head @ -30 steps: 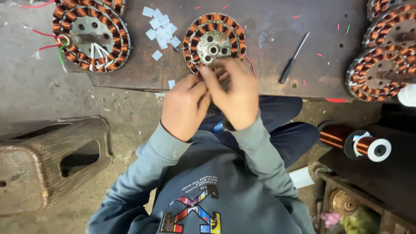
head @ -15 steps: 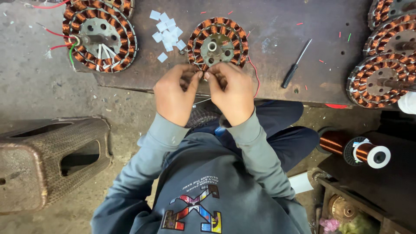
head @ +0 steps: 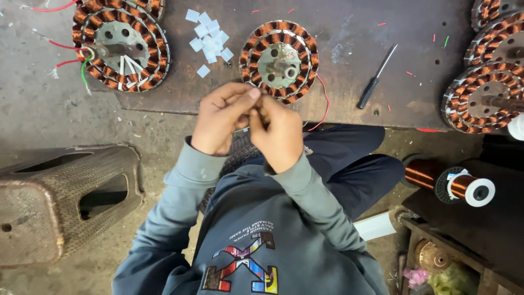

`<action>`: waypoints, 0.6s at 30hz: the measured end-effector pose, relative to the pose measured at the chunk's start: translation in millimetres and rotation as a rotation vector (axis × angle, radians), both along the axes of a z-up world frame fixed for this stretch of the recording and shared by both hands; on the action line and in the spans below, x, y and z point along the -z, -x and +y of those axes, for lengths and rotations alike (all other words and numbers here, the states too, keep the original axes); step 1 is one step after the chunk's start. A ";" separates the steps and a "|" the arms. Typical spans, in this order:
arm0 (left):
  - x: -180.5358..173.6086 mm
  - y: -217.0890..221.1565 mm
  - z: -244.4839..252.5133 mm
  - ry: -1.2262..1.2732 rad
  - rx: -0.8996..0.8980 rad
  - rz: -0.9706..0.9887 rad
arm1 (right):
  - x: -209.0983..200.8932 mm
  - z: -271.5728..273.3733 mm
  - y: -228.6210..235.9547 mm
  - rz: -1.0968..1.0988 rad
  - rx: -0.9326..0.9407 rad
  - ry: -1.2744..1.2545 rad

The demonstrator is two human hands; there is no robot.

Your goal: The person inserts small white insulating spacers into the slots of a copper-wound motor stator, then uses a metal tool to press them in place. They repeat this process for multiple slots, occasionally using scissors to trim wires.

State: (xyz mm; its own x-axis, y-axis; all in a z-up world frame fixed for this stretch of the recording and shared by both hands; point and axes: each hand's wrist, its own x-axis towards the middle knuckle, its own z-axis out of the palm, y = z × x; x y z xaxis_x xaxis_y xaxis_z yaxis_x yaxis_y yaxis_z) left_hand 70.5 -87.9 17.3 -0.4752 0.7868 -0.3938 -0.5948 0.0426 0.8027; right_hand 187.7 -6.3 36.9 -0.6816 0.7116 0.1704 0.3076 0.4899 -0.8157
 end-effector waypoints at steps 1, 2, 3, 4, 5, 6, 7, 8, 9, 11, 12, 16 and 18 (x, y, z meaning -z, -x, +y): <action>-2.9 -3.0 2.1 -0.002 0.014 0.145 | -0.8 1.8 -1.1 0.020 -0.006 0.011; -6.3 -5.2 2.9 -0.003 0.026 0.291 | -2.9 4.6 -4.6 0.040 -0.012 0.021; -9.5 -8.1 2.0 -0.014 0.003 0.488 | -5.0 7.4 -9.0 0.056 -0.017 0.033; -12.6 -9.9 0.2 -0.025 -0.020 0.685 | -6.0 8.9 -10.5 0.085 0.018 0.124; -15.4 -10.9 -1.0 -0.038 -0.043 0.882 | -7.0 11.0 -12.1 0.113 0.053 0.213; -17.4 -10.3 -1.0 -0.038 -0.022 0.880 | -7.8 14.2 -13.6 0.141 0.089 0.303; -19.6 -8.6 -3.0 -0.034 0.001 0.879 | -7.7 16.3 -13.6 0.143 0.069 0.429; -21.7 -8.4 -5.1 -0.030 0.024 0.878 | -7.2 20.0 -13.2 0.144 0.048 0.555; -23.6 -8.0 -5.5 -0.028 0.027 0.920 | -6.5 24.1 -11.7 0.147 0.026 0.678; -27.2 -8.3 -7.1 -0.022 0.034 1.003 | -4.1 25.0 -8.3 0.206 -0.022 0.588; -28.1 -7.6 -6.5 -0.025 0.030 1.034 | -2.5 25.8 -6.4 0.236 -0.047 0.543; -23.8 -12.8 -1.1 0.029 -0.056 0.838 | 3.6 30.0 -9.0 0.249 0.036 0.527; -20.0 -10.9 0.6 0.084 -0.097 0.676 | 4.8 31.0 -11.9 0.254 0.073 0.465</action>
